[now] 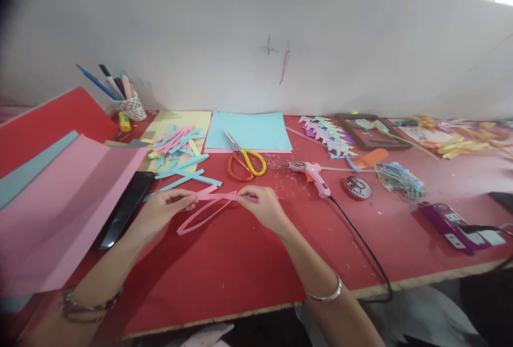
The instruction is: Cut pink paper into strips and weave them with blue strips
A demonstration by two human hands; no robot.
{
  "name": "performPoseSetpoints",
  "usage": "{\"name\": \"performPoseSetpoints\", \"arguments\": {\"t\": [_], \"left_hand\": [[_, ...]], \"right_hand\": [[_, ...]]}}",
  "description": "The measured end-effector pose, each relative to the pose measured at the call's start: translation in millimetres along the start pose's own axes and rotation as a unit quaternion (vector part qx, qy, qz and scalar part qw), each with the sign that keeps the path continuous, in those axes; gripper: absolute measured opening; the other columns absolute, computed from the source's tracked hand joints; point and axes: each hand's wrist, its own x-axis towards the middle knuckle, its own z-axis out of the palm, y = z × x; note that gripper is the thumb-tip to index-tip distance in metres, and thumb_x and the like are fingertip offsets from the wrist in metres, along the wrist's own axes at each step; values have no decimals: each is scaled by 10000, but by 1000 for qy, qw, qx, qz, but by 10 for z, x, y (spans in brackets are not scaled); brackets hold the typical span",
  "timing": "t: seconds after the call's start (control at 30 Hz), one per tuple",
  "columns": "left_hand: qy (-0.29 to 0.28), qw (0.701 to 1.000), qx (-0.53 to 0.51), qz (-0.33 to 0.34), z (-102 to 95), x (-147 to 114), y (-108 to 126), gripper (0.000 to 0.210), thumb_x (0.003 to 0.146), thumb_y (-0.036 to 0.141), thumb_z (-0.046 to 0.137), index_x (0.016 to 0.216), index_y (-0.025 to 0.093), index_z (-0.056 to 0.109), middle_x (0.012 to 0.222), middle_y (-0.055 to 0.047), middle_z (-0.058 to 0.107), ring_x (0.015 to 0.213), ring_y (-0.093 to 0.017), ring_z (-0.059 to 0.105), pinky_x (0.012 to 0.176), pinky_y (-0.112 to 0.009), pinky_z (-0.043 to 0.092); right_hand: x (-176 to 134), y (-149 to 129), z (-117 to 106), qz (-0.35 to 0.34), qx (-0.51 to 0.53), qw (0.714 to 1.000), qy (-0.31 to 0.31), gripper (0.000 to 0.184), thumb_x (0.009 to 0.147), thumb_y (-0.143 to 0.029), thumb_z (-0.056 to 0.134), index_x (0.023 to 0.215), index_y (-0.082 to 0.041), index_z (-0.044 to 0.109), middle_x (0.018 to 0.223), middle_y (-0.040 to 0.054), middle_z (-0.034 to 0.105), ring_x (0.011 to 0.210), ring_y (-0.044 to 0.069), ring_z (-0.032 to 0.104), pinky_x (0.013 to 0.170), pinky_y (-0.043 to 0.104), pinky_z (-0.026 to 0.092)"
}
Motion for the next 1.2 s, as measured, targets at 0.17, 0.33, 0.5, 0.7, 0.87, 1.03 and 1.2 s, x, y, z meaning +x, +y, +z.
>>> {"name": "performPoseSetpoints", "arguments": {"t": [0.17,0.33,0.5,0.7,0.87,1.03,1.2], "left_hand": [[-4,999,33,20,-32,-6,-2,228,566,391,654,645,178,675,621,-25,660,626,-167,601,635,-263,483],[14,999,25,15,-52,8,-19,238,553,398,665,636,175,678,582,-15,645,599,-150,587,614,-245,475],[33,999,-10,4,-46,38,-35,247,510,399,686,589,167,665,553,-18,632,568,-144,573,602,-257,486],[47,999,-24,1,-47,63,-57,267,477,412,701,555,162,652,520,-11,612,539,-134,556,593,-261,490],[63,997,-41,-10,-53,65,-44,304,437,427,720,569,160,653,539,-17,632,551,-142,578,595,-265,508],[77,996,-41,-6,-68,66,-25,325,433,449,725,558,163,635,523,-23,629,574,-163,595,597,-272,513],[74,997,-28,6,-83,79,-28,304,451,443,709,542,168,619,512,-13,611,566,-155,584,587,-259,494]], "right_hand": [[7,-1,-24,-1,1,1000,11,146,694,-289,524,637,-168,582,578,-17,594,555,98,542,567,212,422],[16,15,-54,47,36,998,3,171,690,-320,545,605,-172,559,479,-32,557,404,75,487,432,196,368],[34,32,-86,55,78,995,18,188,690,-314,544,568,-171,540,532,-3,614,447,92,565,479,209,419],[50,56,-131,45,87,993,59,218,687,-363,563,588,-171,540,559,3,631,471,106,590,519,234,449],[57,57,-130,53,94,992,63,254,715,-412,523,652,-167,548,610,26,662,492,121,614,517,239,451],[41,57,-106,27,50,996,67,277,753,-423,477,618,-181,479,587,17,643,469,117,600,484,222,422],[29,36,-140,-11,-30,997,64,265,770,-353,440,560,-193,421,461,-42,505,410,70,467,475,202,355]]}}
